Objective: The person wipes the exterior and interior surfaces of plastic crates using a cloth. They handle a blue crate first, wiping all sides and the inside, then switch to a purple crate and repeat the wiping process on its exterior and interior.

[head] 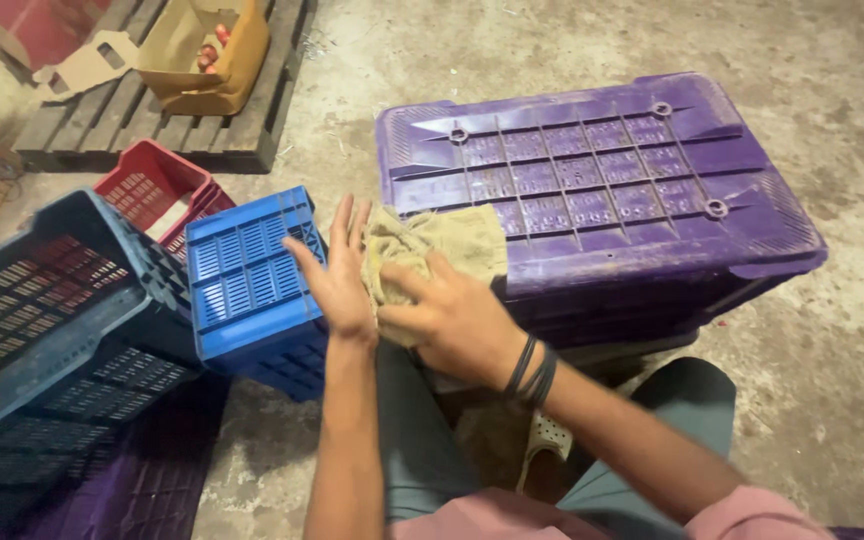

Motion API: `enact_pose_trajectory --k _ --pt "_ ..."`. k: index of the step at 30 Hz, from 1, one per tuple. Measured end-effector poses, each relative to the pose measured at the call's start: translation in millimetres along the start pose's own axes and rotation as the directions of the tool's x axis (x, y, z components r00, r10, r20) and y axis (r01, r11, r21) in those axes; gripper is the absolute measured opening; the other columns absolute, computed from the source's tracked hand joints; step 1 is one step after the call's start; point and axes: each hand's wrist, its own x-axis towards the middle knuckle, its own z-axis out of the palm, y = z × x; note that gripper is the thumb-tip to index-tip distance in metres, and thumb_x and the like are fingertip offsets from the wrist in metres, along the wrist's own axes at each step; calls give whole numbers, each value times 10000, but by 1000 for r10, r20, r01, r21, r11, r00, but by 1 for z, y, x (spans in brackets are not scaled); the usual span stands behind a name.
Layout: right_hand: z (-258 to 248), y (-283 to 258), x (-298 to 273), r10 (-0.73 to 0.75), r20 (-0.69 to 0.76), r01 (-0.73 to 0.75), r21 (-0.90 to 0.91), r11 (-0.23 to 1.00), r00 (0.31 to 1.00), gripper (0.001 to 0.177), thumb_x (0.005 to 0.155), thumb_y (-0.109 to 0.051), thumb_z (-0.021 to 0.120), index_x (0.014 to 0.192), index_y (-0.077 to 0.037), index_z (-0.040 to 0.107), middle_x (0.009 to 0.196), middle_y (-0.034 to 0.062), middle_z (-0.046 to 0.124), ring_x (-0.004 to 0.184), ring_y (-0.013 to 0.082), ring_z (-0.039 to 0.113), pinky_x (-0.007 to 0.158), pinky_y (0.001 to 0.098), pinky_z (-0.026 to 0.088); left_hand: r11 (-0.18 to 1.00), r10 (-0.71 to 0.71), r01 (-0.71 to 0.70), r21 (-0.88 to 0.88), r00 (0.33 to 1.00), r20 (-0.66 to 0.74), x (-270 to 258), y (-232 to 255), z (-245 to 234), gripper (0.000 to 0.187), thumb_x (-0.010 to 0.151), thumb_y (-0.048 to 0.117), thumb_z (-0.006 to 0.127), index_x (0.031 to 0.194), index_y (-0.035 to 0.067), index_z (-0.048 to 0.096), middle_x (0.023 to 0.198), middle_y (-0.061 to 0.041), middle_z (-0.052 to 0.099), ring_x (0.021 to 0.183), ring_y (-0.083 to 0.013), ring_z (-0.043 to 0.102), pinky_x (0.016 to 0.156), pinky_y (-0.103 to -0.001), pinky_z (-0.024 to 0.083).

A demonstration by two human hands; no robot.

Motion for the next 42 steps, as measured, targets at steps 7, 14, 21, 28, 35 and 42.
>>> enact_pose_trajectory --k 7,14,21,28,35,42 --pt "23 90 73 -132 164 150 -100 984 977 515 578 -77 781 1075 -209 770 1320 84 594 1083 387 595 773 456 568 995 -2 -29 -97 950 -311 -25 -33 20 997 942 775 162 1637 65 242 1667 -203 293 1566 -321 229 1261 -423 97" --pt "56 217 158 46 -61 -63 -327 943 997 287 751 -166 778 1022 -262 789 1139 92 642 991 398 625 762 488 560 991 132 -122 52 943 -304 -32 -47 34 932 997 726 191 1626 41 243 1577 -298 443 1463 -380 430 1245 -458 250" --pt "48 156 119 -100 201 147 -233 961 975 166 802 -248 750 940 -156 741 1065 107 630 915 393 614 869 497 524 959 257 -182 217 879 -402 -26 -48 45 862 1046 666 222 1563 -10 360 1549 -293 487 1462 -383 461 1240 -466 271" --pt "-30 60 7 -83 141 107 -172 979 986 291 755 -79 709 1037 -155 710 1171 68 628 984 368 610 853 419 534 981 192 -167 95 857 -478 -25 -54 38 823 1036 631 236 1527 -7 402 1594 -226 426 1471 -392 411 1215 -490 295" --pt "-104 74 -82 185 32 -165 -325 931 982 437 649 -98 770 1071 -210 745 1209 28 664 1135 391 615 861 448 552 758 361 -20 651 845 -395 -21 -31 45 597 1072 421 399 1477 -10 482 1576 -232 478 1484 -414 448 1218 -483 335" --pt "-155 133 -150 487 -253 -548 -430 717 836 423 758 -108 761 1172 -199 751 1279 36 664 1120 330 613 962 431 533 171 309 -74 983 951 18 -12 -2 80 539 977 266 596 1411 -42 513 1539 -306 414 1421 -498 371 1163 -557 277"
